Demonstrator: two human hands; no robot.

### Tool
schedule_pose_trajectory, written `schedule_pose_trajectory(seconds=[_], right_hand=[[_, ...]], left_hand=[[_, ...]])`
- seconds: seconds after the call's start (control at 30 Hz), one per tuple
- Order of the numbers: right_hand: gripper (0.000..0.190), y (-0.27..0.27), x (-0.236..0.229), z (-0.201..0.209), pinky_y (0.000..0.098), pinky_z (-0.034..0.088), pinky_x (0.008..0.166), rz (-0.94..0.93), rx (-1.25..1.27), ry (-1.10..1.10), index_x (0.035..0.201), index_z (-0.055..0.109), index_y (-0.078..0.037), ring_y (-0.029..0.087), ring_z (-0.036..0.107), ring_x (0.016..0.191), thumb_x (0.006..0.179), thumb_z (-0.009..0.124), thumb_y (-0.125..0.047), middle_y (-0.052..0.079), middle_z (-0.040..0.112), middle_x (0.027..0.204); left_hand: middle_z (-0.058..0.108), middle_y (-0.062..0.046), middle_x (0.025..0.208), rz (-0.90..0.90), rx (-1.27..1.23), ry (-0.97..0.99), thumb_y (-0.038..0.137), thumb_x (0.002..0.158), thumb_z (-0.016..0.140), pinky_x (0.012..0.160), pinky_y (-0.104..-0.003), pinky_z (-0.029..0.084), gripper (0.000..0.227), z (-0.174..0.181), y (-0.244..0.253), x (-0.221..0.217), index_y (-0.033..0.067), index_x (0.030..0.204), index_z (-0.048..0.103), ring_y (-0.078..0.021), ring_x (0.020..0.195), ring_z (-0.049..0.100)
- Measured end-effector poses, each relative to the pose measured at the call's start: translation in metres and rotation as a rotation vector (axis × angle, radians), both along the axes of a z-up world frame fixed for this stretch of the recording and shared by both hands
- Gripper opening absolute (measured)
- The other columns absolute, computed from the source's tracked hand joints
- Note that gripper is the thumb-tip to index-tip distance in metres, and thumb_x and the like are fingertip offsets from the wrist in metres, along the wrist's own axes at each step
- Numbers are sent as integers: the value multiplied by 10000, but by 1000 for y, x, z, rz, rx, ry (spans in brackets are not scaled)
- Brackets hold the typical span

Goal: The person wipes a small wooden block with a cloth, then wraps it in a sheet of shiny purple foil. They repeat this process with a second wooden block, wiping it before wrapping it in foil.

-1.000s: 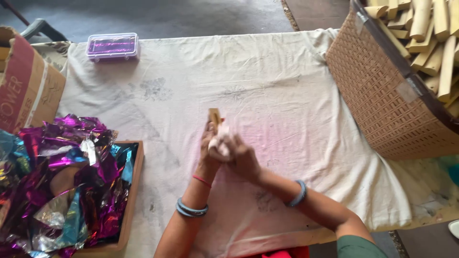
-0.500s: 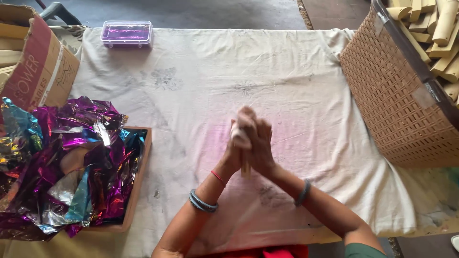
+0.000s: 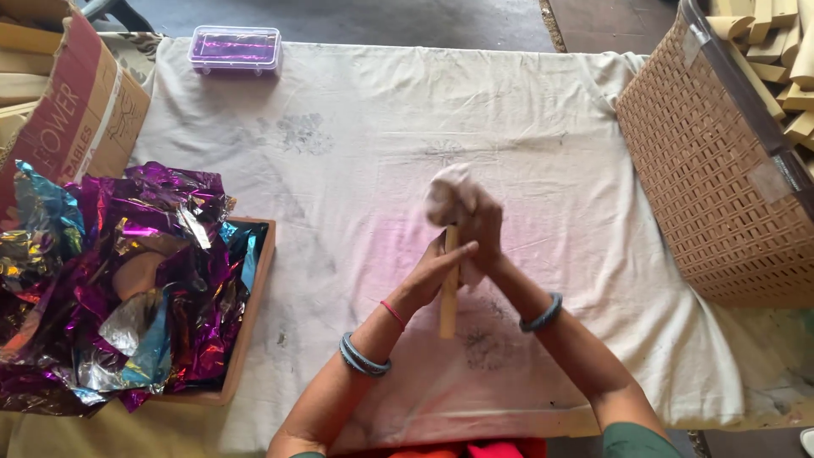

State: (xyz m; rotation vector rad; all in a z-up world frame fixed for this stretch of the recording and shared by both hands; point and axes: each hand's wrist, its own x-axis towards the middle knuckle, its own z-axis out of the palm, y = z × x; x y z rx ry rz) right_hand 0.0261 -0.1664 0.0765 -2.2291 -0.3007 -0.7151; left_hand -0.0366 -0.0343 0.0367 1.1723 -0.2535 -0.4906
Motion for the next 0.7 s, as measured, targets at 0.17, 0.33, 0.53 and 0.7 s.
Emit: schedule_pose_trajectory(seconds=[0.17, 0.33, 0.53, 0.7], right_hand=[[269, -25, 8, 25, 296, 561, 486, -26, 276, -53, 996, 699, -46, 175, 719, 619, 1096, 554, -249, 66, 702, 743], [202, 5, -72, 0, 320, 554, 582, 98, 248, 25, 983, 690, -53, 218, 696, 723, 1039, 592, -221, 85, 687, 819], [417, 41, -82, 51, 515, 455, 1020, 215, -145, -159, 1273, 595, -13, 407, 519, 1197, 895, 697, -156, 207, 578, 1264], [479, 54, -61, 38, 538, 392, 1173, 106, -31, -244, 1423, 488, 32, 450, 448, 1424, 974, 600, -91, 248, 448, 1537]], left_hand=[[593, -123, 989, 147, -287, 83, 439, 1125, 565, 537, -308, 556, 587, 17, 9, 5, -63, 1421, 492, -142, 687, 610], [629, -83, 1080, 387, -619, 237, 401, 1068, 492, 861, -357, 618, 555, 28, 31, 15, 63, 1505, 445, -175, 967, 667], [637, -126, 1308, 154, -716, 166, 346, 1090, 480, 1088, -401, 502, 523, 42, 15, 2, 76, 1535, 426, -258, 1265, 587], [534, -121, 1505, 16, -897, -35, 245, 1086, 472, 1205, -471, 448, 444, 13, 14, 4, 80, 1497, 439, -281, 1441, 482]])
